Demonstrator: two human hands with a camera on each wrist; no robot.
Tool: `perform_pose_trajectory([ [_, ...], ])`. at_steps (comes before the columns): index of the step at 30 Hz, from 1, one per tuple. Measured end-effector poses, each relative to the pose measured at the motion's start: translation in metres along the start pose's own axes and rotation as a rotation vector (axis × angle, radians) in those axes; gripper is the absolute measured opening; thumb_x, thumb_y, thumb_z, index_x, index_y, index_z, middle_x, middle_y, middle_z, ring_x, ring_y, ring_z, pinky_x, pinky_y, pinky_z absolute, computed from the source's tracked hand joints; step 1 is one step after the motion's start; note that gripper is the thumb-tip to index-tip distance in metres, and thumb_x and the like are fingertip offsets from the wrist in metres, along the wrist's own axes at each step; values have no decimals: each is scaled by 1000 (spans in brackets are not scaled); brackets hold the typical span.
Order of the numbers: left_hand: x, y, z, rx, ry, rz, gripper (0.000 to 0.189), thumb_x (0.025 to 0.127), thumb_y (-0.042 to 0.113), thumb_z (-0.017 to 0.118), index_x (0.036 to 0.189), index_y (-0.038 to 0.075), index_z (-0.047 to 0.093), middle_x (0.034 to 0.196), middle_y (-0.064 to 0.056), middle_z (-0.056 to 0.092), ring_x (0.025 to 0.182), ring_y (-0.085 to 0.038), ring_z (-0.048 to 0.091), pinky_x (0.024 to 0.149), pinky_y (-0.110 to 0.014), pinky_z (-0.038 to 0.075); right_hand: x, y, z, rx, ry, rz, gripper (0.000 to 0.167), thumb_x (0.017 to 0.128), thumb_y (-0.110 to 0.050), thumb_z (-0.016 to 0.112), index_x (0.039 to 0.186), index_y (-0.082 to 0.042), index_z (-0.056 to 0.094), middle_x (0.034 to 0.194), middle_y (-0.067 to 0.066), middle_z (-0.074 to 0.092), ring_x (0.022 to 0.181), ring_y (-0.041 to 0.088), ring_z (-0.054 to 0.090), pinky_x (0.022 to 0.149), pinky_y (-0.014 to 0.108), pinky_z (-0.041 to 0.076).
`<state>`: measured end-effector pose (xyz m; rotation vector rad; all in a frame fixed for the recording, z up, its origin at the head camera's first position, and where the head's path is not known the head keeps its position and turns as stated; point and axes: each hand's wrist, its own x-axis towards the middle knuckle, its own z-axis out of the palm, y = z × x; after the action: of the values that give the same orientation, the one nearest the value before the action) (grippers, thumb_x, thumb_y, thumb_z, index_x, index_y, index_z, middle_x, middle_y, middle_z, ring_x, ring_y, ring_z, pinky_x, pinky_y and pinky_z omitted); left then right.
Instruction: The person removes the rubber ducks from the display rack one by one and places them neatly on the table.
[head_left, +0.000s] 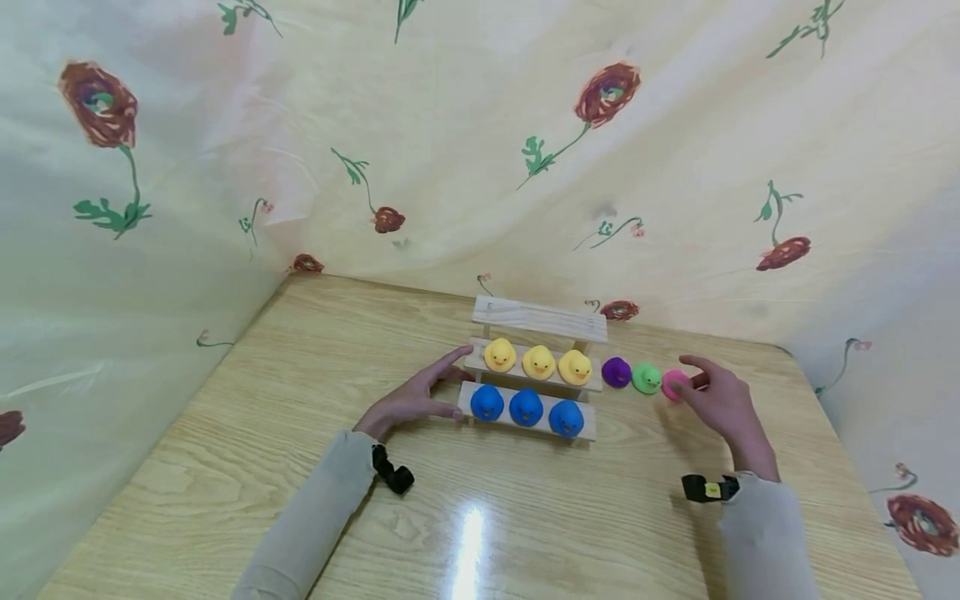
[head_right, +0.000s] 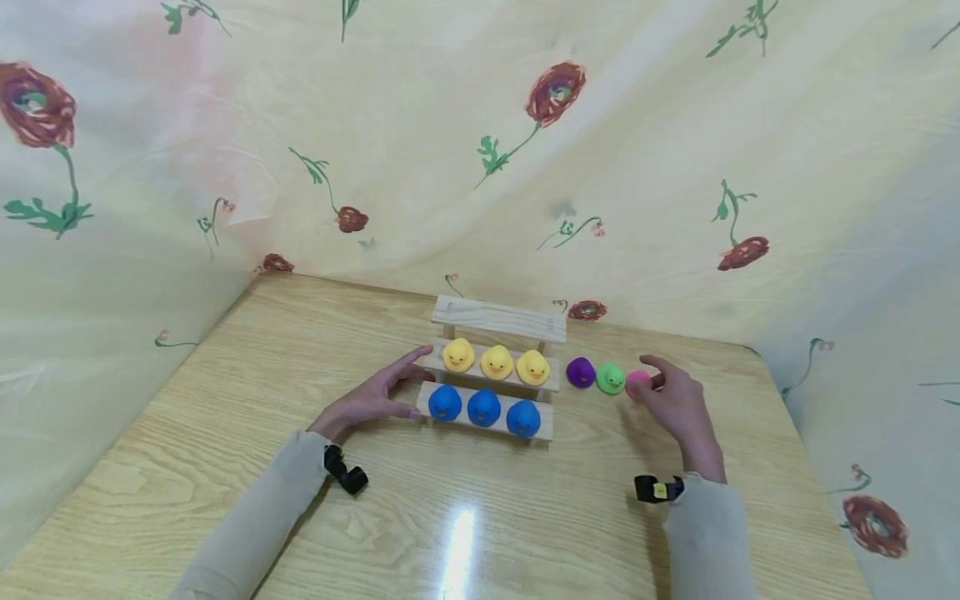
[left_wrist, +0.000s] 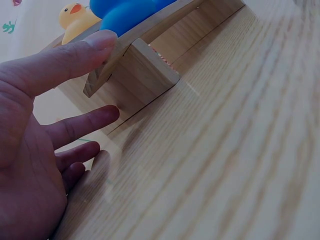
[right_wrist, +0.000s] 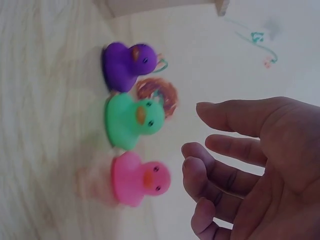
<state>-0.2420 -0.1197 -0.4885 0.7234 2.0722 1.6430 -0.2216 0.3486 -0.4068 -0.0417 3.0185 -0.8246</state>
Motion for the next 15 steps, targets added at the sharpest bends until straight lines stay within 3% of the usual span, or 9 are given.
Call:
perform_pose_trajectory([
  [15,-3,1,2,-12,2,-15,101,85,9,79,160,38,18,146,-16,53,144,-34,40,123,-63,13,-11,-49,-4,57,56,-119,53,97,-24,67,140,4,53,90,17,70,69,0,54,57,22,44],
])
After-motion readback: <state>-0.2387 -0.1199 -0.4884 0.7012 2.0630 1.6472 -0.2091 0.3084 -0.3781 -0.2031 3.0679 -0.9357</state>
